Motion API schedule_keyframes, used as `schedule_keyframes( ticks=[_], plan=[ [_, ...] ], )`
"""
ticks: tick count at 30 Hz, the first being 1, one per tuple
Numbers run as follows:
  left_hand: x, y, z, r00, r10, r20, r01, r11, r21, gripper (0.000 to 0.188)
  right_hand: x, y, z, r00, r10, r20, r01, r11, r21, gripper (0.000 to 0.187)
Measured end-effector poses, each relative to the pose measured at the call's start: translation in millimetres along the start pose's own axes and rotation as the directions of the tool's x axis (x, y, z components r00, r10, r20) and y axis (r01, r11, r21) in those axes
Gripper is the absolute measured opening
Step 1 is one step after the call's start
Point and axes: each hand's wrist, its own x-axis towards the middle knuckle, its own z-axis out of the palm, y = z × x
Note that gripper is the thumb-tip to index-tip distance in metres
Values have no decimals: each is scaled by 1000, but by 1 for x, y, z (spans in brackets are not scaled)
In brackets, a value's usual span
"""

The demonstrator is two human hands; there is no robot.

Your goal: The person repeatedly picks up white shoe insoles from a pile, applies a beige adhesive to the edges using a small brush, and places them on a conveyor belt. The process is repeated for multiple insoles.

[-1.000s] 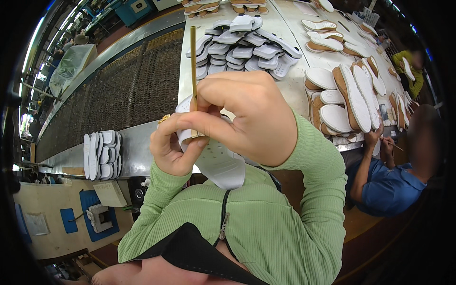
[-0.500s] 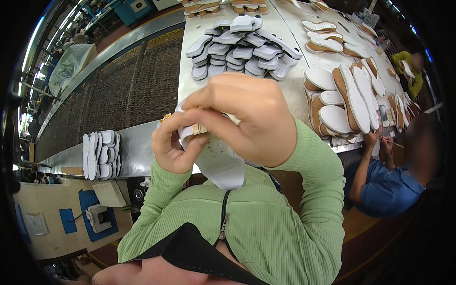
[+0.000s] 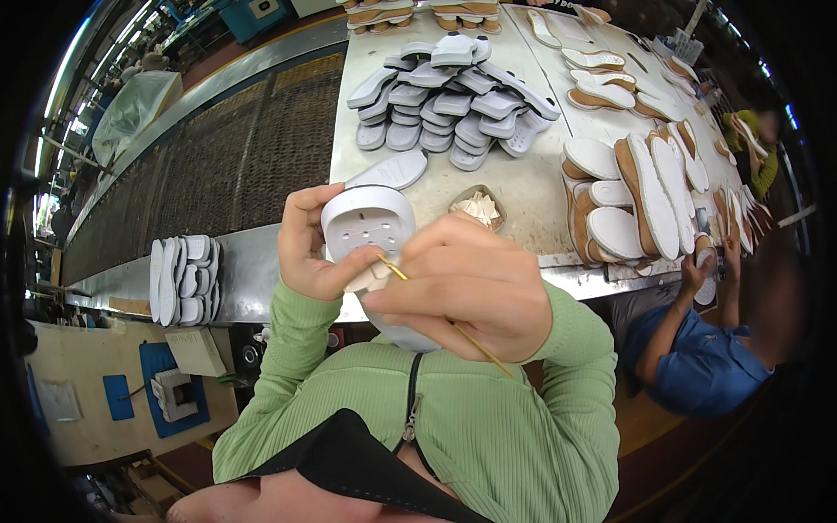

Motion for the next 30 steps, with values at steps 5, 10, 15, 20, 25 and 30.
schedule_keyframes(
  ticks=[5, 10, 15, 20, 25, 30],
  plan=[
    [12, -32, -34, 930, -356, -88, 360, 932, 37, 38, -15, 1, -9, 974, 219, -59, -216, 975, 43, 26],
    [13, -87, -68, 802, -551, -231, 589, 794, 150, 30, -29, 6, -18, 942, 281, -183, -260, 957, 130, 25],
    [11, -149, -75, 677, -636, -370, 574, 771, -276, 44, -35, 14, -11, 940, 285, -187, -260, 955, 146, 26],
    [-28, -223, -102, 636, -557, -533, 681, 731, 49, 70, -41, 16, -9, 900, 382, -209, -328, 911, 251, 26],
    [-94, -292, -141, 535, -449, -716, 845, 302, 442, 77, -46, 21, -5, 854, 449, -262, -337, 862, 379, 27],
    [-122, -299, -131, 472, -647, -599, 801, 30, 598, 87, -40, 27, -2, 867, 431, -249, -352, 885, 305, 26]
  ],
)
